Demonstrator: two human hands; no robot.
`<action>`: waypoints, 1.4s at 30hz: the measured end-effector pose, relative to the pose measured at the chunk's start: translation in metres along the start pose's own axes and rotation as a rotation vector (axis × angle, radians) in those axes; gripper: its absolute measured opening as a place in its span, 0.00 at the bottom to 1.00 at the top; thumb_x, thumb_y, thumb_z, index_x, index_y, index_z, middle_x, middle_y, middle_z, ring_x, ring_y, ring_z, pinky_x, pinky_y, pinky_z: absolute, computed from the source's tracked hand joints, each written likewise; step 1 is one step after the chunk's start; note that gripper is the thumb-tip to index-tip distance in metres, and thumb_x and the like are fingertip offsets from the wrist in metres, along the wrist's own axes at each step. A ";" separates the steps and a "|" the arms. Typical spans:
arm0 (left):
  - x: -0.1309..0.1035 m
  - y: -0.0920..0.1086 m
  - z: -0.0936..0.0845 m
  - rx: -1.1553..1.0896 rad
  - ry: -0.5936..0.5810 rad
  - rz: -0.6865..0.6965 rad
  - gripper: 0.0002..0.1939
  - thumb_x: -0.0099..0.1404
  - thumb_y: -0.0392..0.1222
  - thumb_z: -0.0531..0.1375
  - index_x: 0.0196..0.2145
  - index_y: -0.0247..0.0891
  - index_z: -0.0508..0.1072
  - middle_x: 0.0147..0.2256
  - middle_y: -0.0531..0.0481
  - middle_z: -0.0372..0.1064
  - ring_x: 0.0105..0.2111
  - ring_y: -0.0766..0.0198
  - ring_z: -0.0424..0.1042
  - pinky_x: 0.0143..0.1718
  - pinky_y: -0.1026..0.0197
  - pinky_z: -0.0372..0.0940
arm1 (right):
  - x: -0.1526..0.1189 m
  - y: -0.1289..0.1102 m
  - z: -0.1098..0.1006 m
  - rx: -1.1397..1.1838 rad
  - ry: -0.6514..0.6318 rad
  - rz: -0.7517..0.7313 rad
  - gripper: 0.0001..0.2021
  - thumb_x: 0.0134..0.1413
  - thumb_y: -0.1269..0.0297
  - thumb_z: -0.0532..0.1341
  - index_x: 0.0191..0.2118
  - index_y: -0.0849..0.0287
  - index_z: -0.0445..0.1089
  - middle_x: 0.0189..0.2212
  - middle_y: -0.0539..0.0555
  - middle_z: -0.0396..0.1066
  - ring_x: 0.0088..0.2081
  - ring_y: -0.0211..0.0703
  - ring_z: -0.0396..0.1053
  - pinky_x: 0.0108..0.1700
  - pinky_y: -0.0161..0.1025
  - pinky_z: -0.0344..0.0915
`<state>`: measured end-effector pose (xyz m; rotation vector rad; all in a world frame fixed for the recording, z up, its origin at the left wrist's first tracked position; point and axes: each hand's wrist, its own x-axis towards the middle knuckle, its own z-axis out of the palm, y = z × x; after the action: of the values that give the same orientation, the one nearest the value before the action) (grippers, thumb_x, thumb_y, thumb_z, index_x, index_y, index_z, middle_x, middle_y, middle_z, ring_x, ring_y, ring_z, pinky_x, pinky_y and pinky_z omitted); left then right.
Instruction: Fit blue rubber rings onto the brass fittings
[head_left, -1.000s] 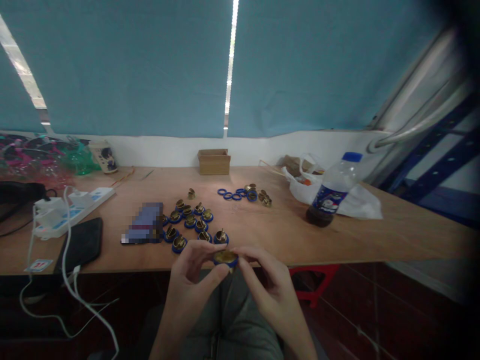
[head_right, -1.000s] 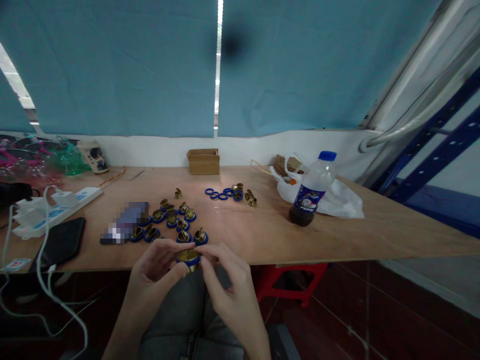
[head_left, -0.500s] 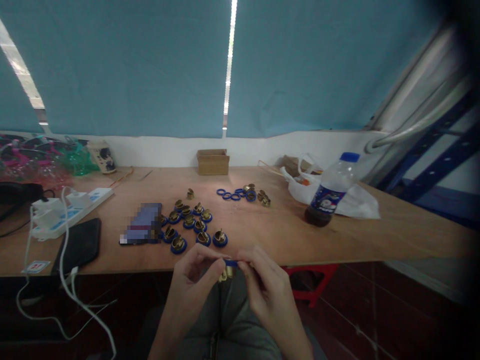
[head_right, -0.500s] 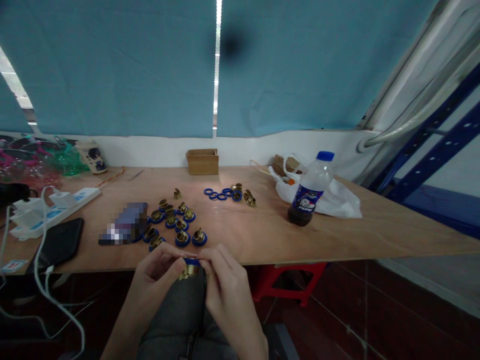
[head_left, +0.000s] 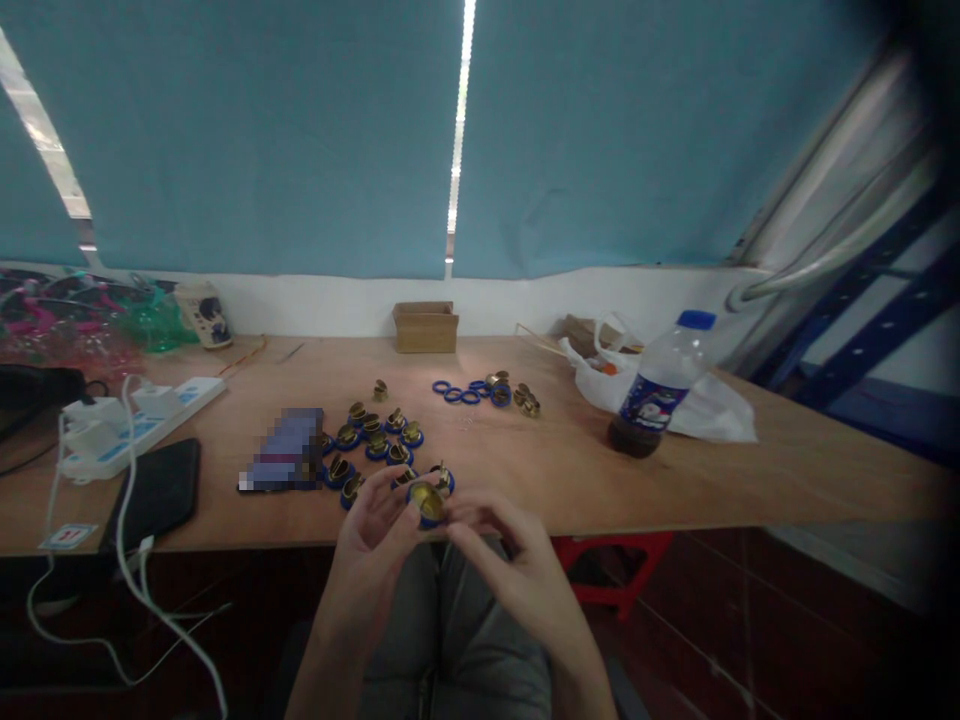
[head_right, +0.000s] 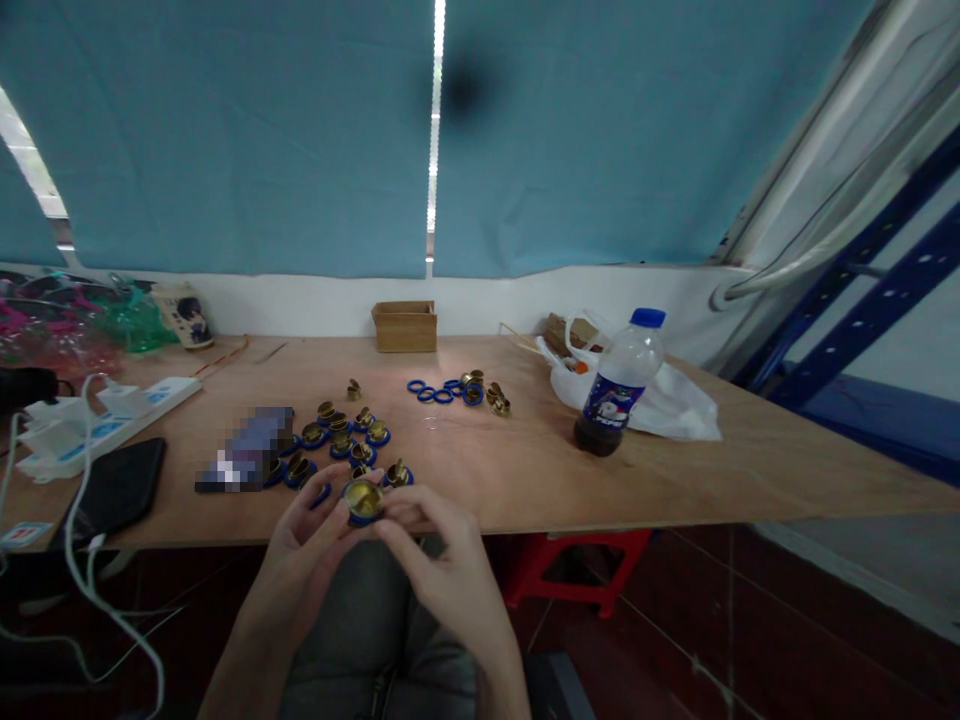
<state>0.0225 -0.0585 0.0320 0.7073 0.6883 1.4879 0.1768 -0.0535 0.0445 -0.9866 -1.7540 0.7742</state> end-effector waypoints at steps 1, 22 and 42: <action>0.000 0.001 0.000 -0.016 0.009 0.000 0.19 0.59 0.39 0.67 0.48 0.40 0.68 0.46 0.42 0.78 0.48 0.52 0.76 0.47 0.52 0.71 | 0.007 0.007 -0.005 -0.032 0.003 0.067 0.08 0.64 0.62 0.57 0.44 0.58 0.70 0.35 0.53 0.77 0.36 0.42 0.76 0.38 0.37 0.72; 0.001 0.004 -0.002 0.006 0.056 0.057 0.15 0.55 0.41 0.70 0.41 0.39 0.75 0.46 0.42 0.79 0.52 0.51 0.74 0.53 0.53 0.66 | 0.166 0.103 -0.029 -0.910 -0.133 0.620 0.16 0.63 0.61 0.60 0.54 0.61 0.66 0.52 0.58 0.69 0.47 0.49 0.71 0.47 0.51 0.71; 0.004 0.010 0.000 -0.013 0.019 0.078 0.12 0.56 0.38 0.70 0.39 0.39 0.76 0.44 0.44 0.80 0.51 0.54 0.75 0.52 0.58 0.66 | 0.164 0.099 -0.038 -0.675 -0.231 0.676 0.15 0.63 0.61 0.60 0.52 0.61 0.68 0.51 0.59 0.69 0.46 0.48 0.71 0.47 0.49 0.71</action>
<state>0.0161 -0.0548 0.0394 0.7173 0.6715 1.5713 0.2029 0.1399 0.0449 -2.0824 -1.9346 0.7215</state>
